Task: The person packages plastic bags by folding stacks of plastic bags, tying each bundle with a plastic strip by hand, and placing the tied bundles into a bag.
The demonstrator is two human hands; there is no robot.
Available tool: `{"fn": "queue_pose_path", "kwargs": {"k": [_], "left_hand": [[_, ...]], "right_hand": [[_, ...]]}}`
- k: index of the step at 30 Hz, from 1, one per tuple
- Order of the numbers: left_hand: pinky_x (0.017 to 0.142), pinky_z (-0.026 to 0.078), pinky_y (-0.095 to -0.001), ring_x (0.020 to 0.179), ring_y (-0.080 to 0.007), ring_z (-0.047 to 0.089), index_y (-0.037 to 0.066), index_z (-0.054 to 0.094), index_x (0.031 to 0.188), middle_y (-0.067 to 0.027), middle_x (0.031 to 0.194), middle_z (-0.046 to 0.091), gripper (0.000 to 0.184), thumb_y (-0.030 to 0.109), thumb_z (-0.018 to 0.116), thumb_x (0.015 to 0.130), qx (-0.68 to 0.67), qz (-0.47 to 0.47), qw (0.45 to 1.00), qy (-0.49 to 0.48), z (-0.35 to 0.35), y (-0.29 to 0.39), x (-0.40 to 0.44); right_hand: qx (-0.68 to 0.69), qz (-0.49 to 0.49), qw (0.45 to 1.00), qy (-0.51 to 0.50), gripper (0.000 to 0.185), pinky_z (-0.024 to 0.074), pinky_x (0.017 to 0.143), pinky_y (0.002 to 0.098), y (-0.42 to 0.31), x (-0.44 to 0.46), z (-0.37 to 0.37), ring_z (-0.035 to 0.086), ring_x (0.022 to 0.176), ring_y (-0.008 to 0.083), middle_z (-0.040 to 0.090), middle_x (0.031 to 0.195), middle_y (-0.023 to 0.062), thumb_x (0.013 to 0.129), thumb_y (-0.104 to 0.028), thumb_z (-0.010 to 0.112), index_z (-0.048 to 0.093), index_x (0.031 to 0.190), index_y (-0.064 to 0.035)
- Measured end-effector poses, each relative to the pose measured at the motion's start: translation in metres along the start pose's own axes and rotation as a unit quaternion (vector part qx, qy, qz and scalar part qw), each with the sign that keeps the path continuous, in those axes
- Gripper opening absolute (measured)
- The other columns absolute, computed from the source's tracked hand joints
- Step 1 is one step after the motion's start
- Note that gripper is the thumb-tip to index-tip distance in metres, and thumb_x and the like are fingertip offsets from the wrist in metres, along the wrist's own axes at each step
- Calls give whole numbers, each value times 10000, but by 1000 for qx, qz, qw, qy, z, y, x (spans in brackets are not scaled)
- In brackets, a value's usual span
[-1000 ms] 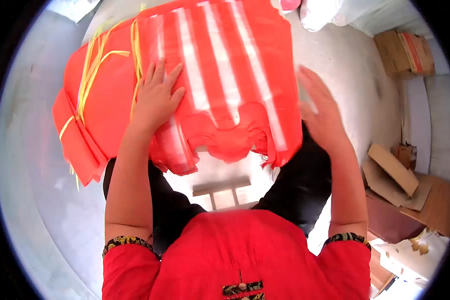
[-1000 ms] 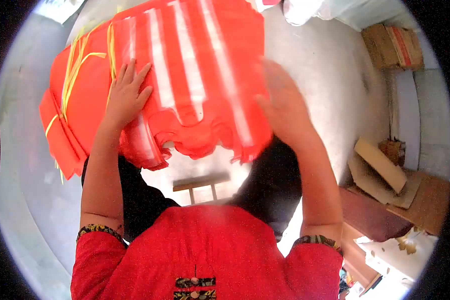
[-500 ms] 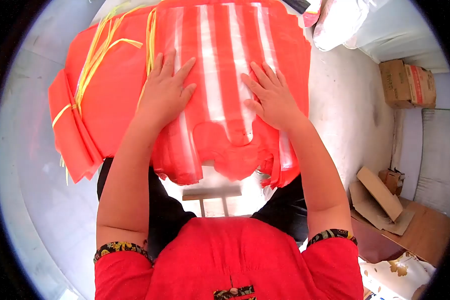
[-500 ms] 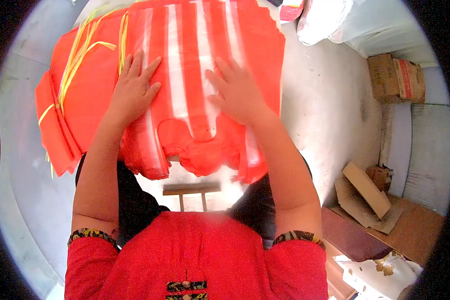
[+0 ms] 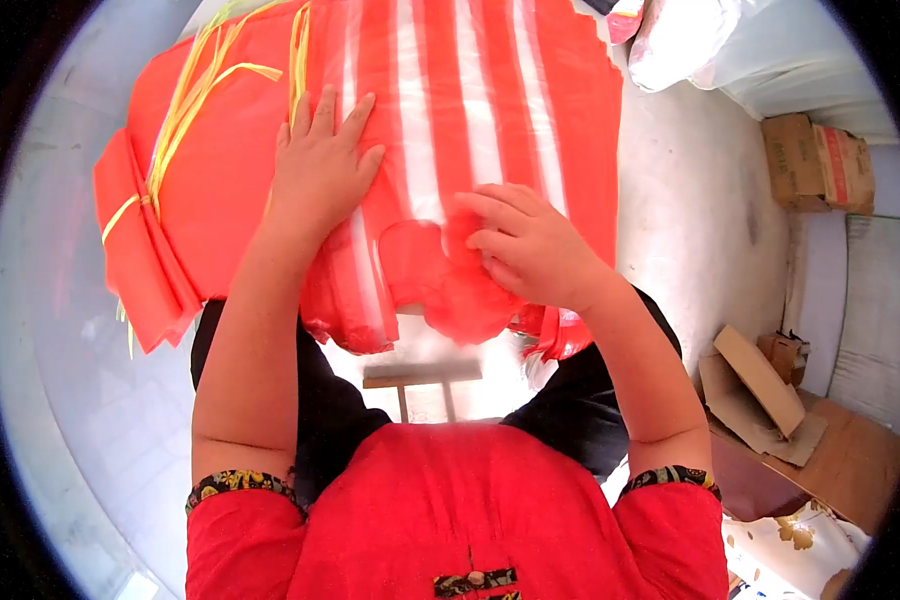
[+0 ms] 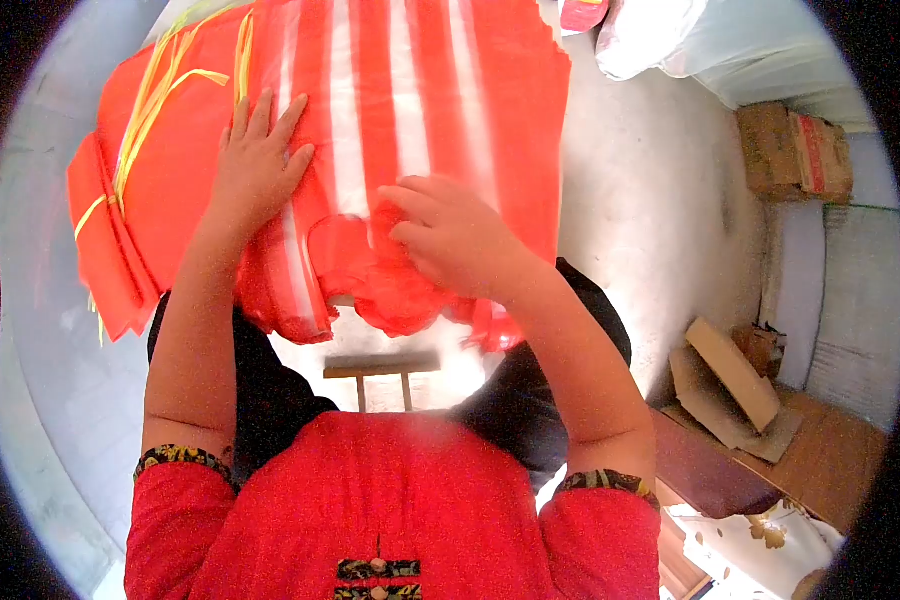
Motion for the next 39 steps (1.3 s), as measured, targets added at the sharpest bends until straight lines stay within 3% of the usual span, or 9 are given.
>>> {"fn": "queue_pose_path", "kwargs": {"k": [7, 10, 13, 17, 22, 28, 31, 35, 39], "left_hand": [[1185, 383, -576, 1486, -397, 425, 165, 588, 1466, -171, 1568, 506, 522, 248, 693, 961, -54, 67, 994, 71, -29, 23, -1], [1222, 353, -552, 1488, -382, 433, 131, 637, 1390, -168, 1527, 543, 492, 156, 735, 909, -296, 196, 935, 1, -28, 43, -7], [1213, 382, -501, 1458, -374, 478, 104, 693, 1302, -170, 1487, 585, 412, 117, 735, 893, -361, 265, 889, -93, -23, 63, -24], [1220, 373, -505, 1485, -383, 447, 94, 694, 1301, -163, 1521, 561, 455, 125, 772, 853, -295, 257, 918, -66, -16, 62, -30], [1224, 359, -534, 1509, -386, 416, 88, 697, 1297, -154, 1551, 538, 511, 167, 822, 808, -315, 265, 905, -110, -26, 66, -29], [1169, 415, -521, 1434, -404, 509, 100, 725, 1264, -144, 1423, 645, 401, 107, 768, 866, -350, 244, 903, -51, -21, 83, -29], [1095, 475, -497, 1342, -377, 589, 58, 762, 1128, -106, 1305, 716, 250, 74, 759, 878, -419, 222, 880, -22, -21, 81, -27], [1038, 511, -459, 1256, -360, 643, 41, 773, 1090, -121, 1245, 735, 181, 113, 736, 928, -436, 204, 875, -51, -25, 81, -27], [1020, 521, -402, 1195, -309, 675, 22, 771, 1060, -127, 1201, 745, 178, 154, 664, 1005, -531, 84, 843, -29, -21, 57, -23]], "right_hand": [[74, 36, 997, -3, 181, 515, 1054, 440, 7, -4, -1, 560, 1328, 370, 545, 1512, 155, 767, 34, 732, 661, 914, -42], [125, 89, 988, 6, 202, 514, 1051, 444, 2, -3, -15, 558, 1328, 377, 533, 1526, 151, 763, 50, 730, 663, 927, -48], [100, 99, 990, -11, 207, 511, 1053, 449, 1, -2, -13, 560, 1324, 384, 516, 1544, 151, 773, 47, 739, 669, 940, -52], [75, 58, 995, 17, 209, 510, 1057, 447, -1, -2, -7, 566, 1311, 398, 533, 1529, 150, 788, 40, 745, 677, 967, -42], [108, 122, 984, 69, 191, 505, 1070, 430, 11, -4, -10, 576, 1341, 362, 600, 1470, 155, 847, 28, 734, 714, 1027, -31], [287, 238, 920, 119, 262, 485, 1101, 413, 24, 1, -24, 561, 1381, 292, 610, 1473, 137, 892, 10, 718, 711, 1151, -28], [324, 259, 901, 132, 332, 480, 1106, 404, 16, 8, -33, 560, 1379, 272, 608, 1475, 124, 906, -21, 732, 690, 1235, -34], [226, 239, 938, 107, 364, 495, 1077, 377, 13, 10, -21, 595, 1319, 228, 624, 1451, 105, 909, -55, 760, 697, 1268, -36], [335, 295, 887, 118, 279, 538, 985, 329, 29, 10, -4, 665, 1144, 169, 716, 1262, 74, 954, -77, 741, 717, 1226, -22]]}}
Point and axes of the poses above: each hand's wrist, its own x-axis towards the middle knuckle, its own z-axis out of the palm, y = z × x, the point moved 6 cm from there along x, towards the middle knuckle
